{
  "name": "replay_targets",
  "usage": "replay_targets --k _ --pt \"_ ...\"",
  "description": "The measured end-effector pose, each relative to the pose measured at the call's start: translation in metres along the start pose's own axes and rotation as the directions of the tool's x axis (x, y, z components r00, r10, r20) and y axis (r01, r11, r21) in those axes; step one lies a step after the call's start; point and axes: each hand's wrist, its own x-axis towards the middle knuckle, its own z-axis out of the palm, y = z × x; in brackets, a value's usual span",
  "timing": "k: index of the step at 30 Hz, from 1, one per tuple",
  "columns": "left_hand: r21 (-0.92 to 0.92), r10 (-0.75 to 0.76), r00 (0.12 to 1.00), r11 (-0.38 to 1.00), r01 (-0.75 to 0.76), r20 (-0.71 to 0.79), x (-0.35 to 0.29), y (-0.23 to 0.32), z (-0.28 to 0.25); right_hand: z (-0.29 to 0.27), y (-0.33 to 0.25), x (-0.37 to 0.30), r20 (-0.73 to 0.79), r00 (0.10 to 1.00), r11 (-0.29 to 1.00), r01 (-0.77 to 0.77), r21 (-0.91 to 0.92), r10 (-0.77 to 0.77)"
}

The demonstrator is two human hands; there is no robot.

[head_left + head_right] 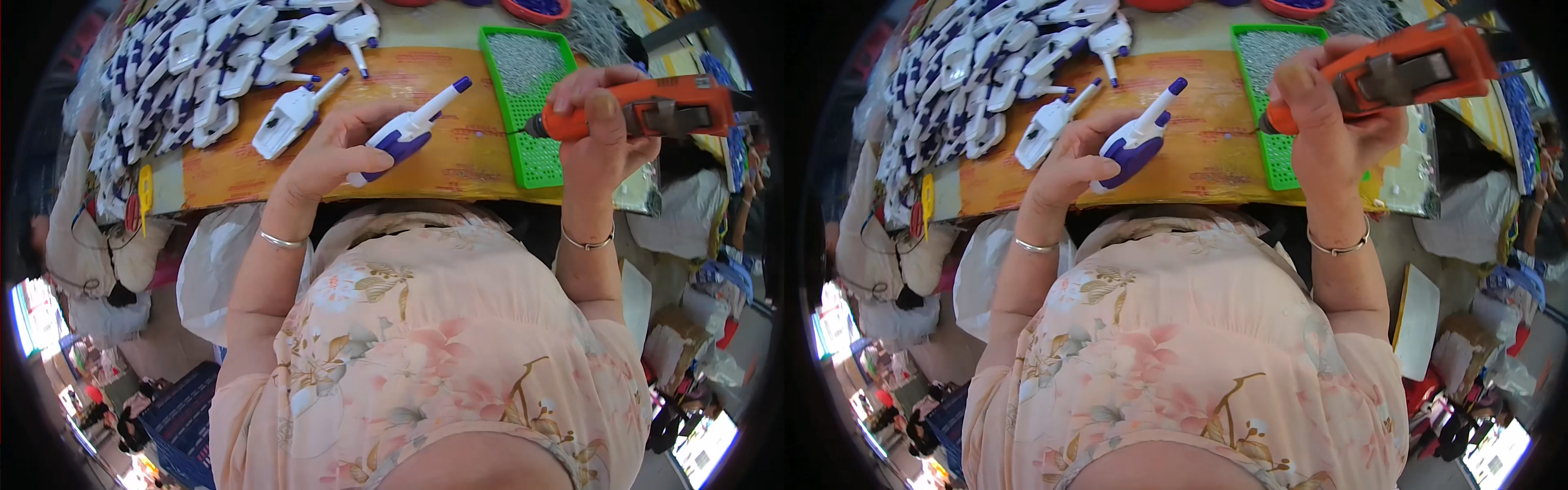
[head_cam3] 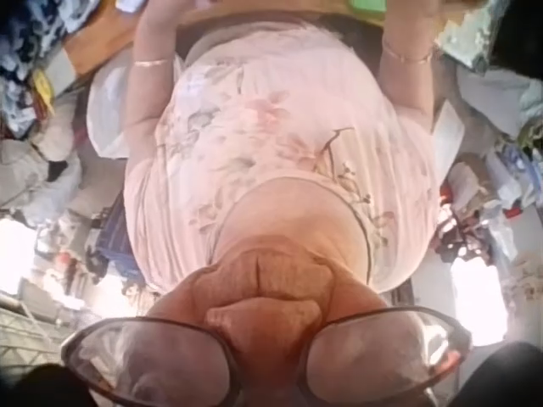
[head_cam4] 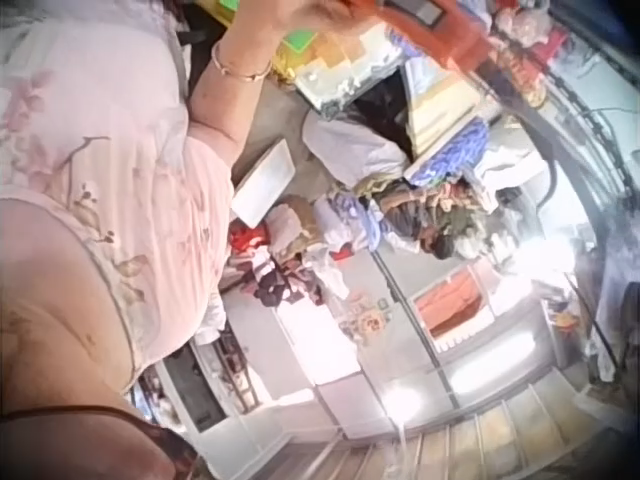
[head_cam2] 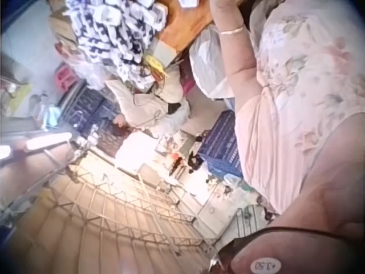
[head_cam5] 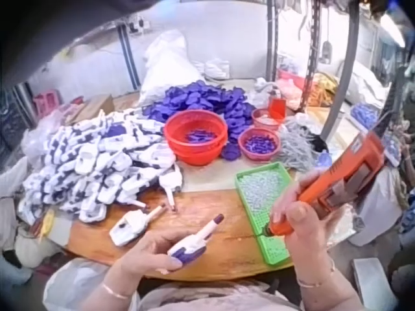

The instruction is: Assembling small white plastic components by applying glue with a glue gun and inserting small metal pins from a green tray.

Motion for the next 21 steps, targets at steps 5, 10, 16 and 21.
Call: replay_targets --k 5,10,16,21 --pt "0.010 0.055 0.997 0.998 -0.054 -0.058 -0.033 0.004 -0.004 0.005 0.013 -0.013 -0.018 0.992 0.992 -0.127 -0.014 0.127" --pt "0.215 0.025 0.977 0.976 0.021 -0.210 -0.116 0.013 -0.031 0.007 0.015 -0.012 0.051 0.987 0.988 -0.154 0.008 0.154" --pt "0.482 -0.132 0.873 0.790 0.379 -0.470 -0.235 -0.012 -0.075 0.007 0.026 -0.013 0.063 0.984 0.986 -0.166 0.006 0.165" --pt "0.623 -0.151 0.744 0.454 0.637 -0.651 -0.183 0.014 -0.063 0.010 0.022 -0.017 0.057 0.985 0.986 -0.164 0.000 0.164"
